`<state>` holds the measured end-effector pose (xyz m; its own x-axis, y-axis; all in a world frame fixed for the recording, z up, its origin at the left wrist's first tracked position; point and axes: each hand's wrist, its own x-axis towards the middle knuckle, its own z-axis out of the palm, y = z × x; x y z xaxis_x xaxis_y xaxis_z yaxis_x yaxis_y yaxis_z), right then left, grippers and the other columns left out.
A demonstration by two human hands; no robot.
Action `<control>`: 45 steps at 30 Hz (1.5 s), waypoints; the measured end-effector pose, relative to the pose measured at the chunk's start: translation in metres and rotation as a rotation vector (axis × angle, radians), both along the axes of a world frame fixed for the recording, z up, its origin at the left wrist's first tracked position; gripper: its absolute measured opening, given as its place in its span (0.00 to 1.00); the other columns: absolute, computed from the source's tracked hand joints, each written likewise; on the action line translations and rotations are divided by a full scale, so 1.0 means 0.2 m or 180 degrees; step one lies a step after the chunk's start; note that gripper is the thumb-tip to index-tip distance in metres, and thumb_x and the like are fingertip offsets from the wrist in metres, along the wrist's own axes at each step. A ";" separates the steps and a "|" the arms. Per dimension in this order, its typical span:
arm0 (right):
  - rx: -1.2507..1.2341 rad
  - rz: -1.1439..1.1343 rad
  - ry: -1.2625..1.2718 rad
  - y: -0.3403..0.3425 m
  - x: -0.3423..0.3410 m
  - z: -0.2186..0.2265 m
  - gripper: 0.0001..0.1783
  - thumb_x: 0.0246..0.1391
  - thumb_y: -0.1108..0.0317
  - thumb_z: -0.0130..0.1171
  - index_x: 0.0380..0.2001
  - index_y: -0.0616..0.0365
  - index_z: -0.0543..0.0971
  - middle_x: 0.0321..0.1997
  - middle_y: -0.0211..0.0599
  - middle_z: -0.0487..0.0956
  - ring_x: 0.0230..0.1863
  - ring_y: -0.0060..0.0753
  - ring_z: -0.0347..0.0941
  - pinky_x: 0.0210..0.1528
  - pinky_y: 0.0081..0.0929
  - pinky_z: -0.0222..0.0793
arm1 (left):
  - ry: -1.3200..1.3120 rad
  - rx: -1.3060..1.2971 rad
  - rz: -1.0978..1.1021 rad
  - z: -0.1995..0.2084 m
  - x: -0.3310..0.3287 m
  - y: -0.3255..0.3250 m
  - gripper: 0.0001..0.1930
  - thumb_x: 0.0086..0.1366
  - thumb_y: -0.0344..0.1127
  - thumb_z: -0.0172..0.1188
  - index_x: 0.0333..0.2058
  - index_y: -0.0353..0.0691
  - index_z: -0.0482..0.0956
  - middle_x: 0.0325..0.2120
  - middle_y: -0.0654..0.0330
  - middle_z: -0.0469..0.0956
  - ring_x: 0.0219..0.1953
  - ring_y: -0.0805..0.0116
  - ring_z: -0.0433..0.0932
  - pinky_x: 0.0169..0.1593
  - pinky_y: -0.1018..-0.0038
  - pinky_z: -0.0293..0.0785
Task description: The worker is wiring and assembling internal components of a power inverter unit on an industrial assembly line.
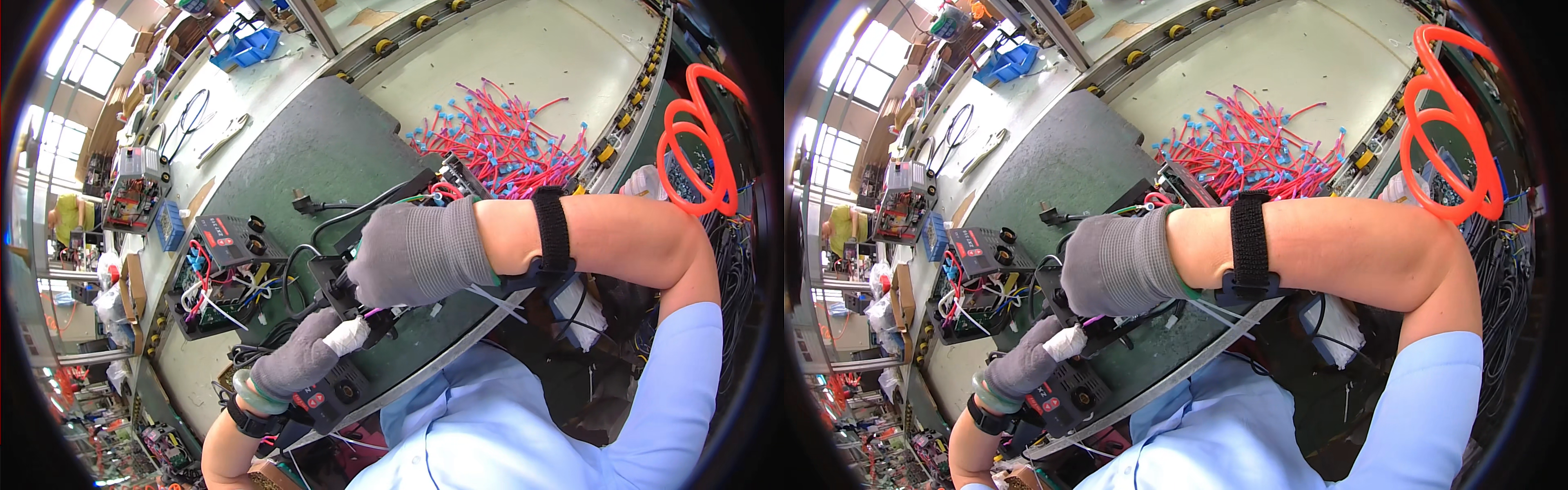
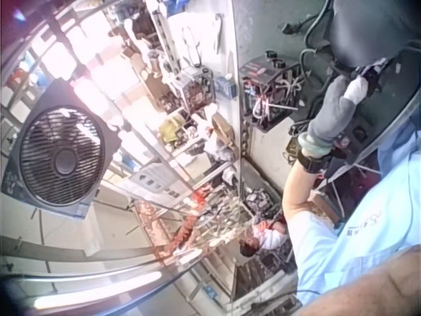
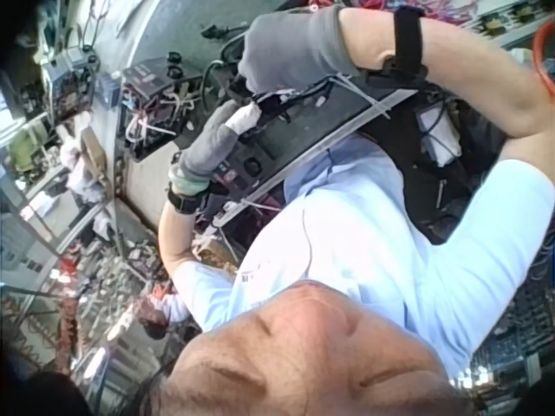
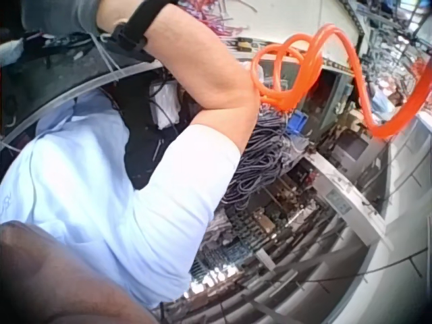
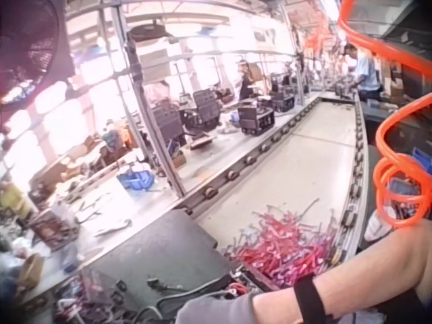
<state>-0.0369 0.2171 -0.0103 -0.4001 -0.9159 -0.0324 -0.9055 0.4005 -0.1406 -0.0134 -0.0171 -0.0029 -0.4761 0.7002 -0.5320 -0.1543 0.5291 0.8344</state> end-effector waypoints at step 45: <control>-0.1267 -0.1024 0.0282 0.09 0.15 -0.08 0.06 0.46 0.63 0.63 0.23 0.50 0.78 0.24 0.34 0.76 0.28 0.44 0.76 0.29 0.42 0.70 | 0.1879 -0.1506 -0.0126 0.13 0.16 0.05 0.33 0.65 0.66 0.52 0.40 0.35 0.77 0.35 0.47 0.81 0.43 0.49 0.81 0.48 0.57 0.74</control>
